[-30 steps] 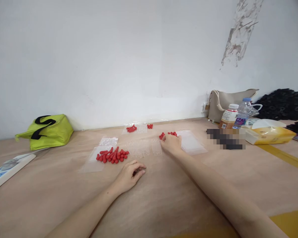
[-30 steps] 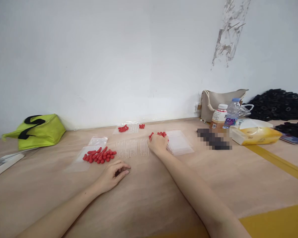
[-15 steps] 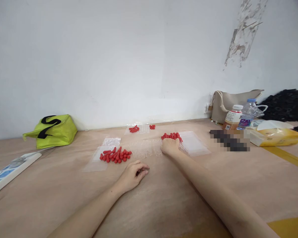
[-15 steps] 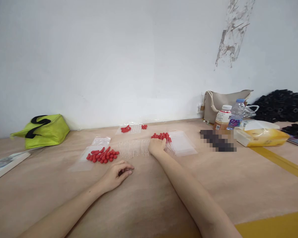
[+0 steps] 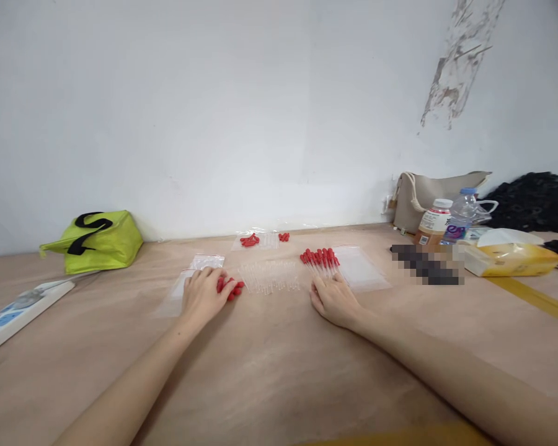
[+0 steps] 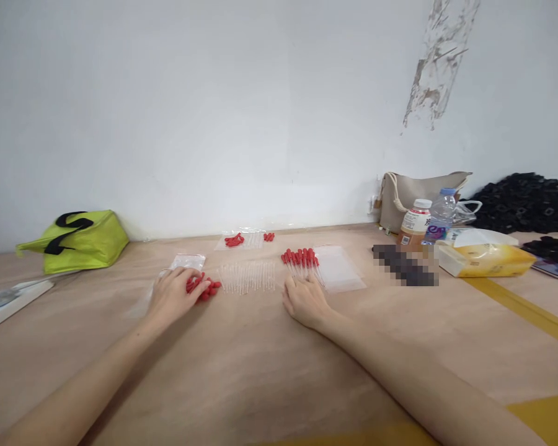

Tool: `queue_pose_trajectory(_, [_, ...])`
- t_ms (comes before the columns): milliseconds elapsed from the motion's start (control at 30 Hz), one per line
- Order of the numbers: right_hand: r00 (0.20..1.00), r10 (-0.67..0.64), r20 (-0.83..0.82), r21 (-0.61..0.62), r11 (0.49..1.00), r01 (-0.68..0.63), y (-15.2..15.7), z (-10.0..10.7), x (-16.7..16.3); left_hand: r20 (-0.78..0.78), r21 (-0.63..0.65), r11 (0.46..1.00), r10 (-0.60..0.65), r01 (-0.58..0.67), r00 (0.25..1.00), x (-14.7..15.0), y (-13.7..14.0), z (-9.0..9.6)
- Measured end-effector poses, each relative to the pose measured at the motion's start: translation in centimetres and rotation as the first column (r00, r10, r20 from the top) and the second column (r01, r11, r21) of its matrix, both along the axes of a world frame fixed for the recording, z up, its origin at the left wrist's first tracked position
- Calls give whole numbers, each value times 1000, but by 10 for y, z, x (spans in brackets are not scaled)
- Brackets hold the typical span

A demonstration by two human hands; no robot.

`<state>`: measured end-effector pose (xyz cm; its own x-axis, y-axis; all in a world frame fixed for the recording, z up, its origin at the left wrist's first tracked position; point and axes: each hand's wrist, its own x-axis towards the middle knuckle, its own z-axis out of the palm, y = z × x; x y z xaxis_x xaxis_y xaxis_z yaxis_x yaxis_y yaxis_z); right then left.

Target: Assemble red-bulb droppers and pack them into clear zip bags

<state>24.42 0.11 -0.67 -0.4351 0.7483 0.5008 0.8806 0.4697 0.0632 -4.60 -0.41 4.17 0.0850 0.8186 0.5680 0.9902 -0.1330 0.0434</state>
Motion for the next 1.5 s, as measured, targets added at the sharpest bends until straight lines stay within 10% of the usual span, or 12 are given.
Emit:
queue_pose_trajectory(367, [981,91,-172,43,995,-85,-7,-9,5,-58,-175,982,57,-67,997,-8,6,4])
queue_pose_trajectory(633, [955,124,-268,-28,990,-137,-8,-9,6,28,75,996,-46,44,999,11,-13,30])
queue_pose_trajectory(767, [929,187,-318,-44,976,-211,-8,-13,9,169,12,931,-363,366,916,40,-28,2])
queue_pose_trajectory(933, [935,246,-256,-6,967,-255,-6,-17,12,241,-95,899,-396,428,886,44,-34,-36])
queue_pose_trajectory(1500, [896,272,-351,-63,948,-312,-34,0,-15,312,-132,831,-483,541,818,60,-25,-41])
